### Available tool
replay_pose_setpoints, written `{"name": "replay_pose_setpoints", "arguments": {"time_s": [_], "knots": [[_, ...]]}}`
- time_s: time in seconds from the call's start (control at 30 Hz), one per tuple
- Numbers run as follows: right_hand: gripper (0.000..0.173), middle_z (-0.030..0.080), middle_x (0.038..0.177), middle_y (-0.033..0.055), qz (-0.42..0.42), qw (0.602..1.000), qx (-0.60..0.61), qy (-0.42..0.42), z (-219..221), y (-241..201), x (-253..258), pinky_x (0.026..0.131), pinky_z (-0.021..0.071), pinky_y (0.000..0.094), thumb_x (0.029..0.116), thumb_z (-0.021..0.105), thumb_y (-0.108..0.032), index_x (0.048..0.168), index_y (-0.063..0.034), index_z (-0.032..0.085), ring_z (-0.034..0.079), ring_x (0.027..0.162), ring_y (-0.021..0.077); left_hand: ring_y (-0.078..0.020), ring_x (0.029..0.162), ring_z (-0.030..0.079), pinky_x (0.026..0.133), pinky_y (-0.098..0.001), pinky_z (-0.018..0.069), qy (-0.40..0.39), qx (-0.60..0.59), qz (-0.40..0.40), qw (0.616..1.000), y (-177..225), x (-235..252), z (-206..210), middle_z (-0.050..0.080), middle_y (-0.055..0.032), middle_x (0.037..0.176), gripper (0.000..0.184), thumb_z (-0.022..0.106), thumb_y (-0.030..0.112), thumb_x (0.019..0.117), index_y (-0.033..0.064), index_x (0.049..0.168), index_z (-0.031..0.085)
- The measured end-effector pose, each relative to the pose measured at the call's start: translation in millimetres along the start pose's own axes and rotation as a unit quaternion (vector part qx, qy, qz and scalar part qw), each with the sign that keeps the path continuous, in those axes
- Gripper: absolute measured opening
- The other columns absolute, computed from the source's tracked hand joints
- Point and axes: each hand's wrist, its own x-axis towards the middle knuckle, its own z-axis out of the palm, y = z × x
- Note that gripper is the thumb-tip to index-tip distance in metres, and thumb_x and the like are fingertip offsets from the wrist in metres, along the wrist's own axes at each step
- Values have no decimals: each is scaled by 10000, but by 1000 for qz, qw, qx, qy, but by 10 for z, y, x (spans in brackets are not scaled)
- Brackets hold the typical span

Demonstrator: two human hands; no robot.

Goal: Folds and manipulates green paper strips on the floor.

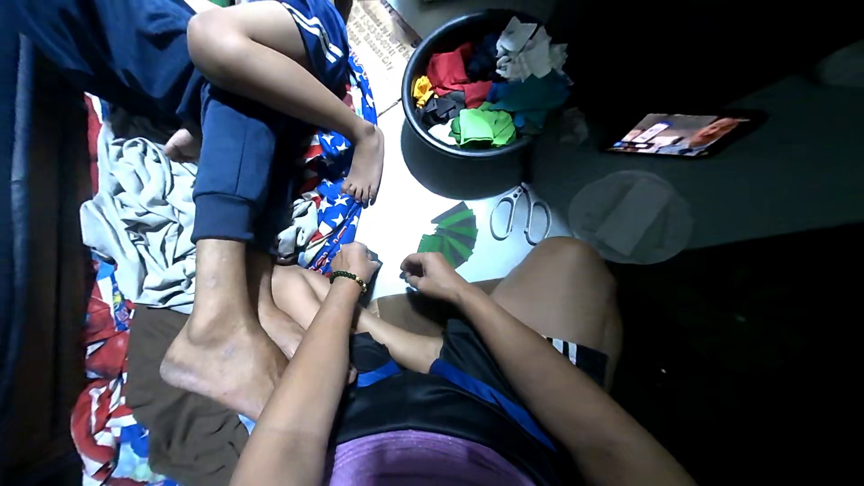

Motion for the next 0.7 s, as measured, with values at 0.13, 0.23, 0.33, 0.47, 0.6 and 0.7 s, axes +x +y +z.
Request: {"name": "replay_pose_setpoints", "arguments": {"time_s": [0.13,0.23,0.33,0.47,0.6,0.7], "knots": [[186,716,1032,183,-20,1000,-15,-8,91,8,50,898,548,432,994,588,-12,1134,47,695,696,937,255,-420,1165,648,972,-644,486,-10,-14,1,1000,-38,32,-20,695,-246,1180,237,631,193,1003,-3,1091,732],[200,721,1070,197,-26,1000,-13,3,137,-20,76,946,542,442,997,580,-4,1146,57,699,703,995,277,-417,1145,655,959,-641,491,-11,-20,2,1000,-50,34,-31,699,-246,1156,241,630,196,997,-5,1081,731],[213,712,1111,209,-31,999,-6,5,182,-53,101,974,535,441,1008,568,-4,1165,64,693,700,1027,286,-417,1113,660,926,-643,499,-14,-9,-4,1000,-18,25,-30,704,-237,1117,228,720,221,937,5,1007,732],[205,714,1109,212,-43,999,-16,3,219,-60,119,982,527,448,1004,566,1,1144,64,701,697,1040,297,-423,1112,663,930,-638,504,-11,5,-1,1000,-3,6,-11,704,-246,1112,239,722,219,926,-6,1003,732],[215,710,1126,218,-52,998,-28,11,216,-27,125,1005,514,454,997,563,14,1152,66,704,686,1073,314,-428,1136,655,947,-648,495,-21,-1,9,1000,-30,41,-11,698,-251,1144,237,679,203,964,-10,1053,731],[249,684,1160,234,-70,996,-62,11,235,-17,143,1023,499,483,979,573,37,1193,63,698,661,1115,351,-434,1138,653,948,-656,491,-28,-2,10,1000,-52,56,-17,693,-262,1156,245,621,192,1001,-16,1077,725]]}}
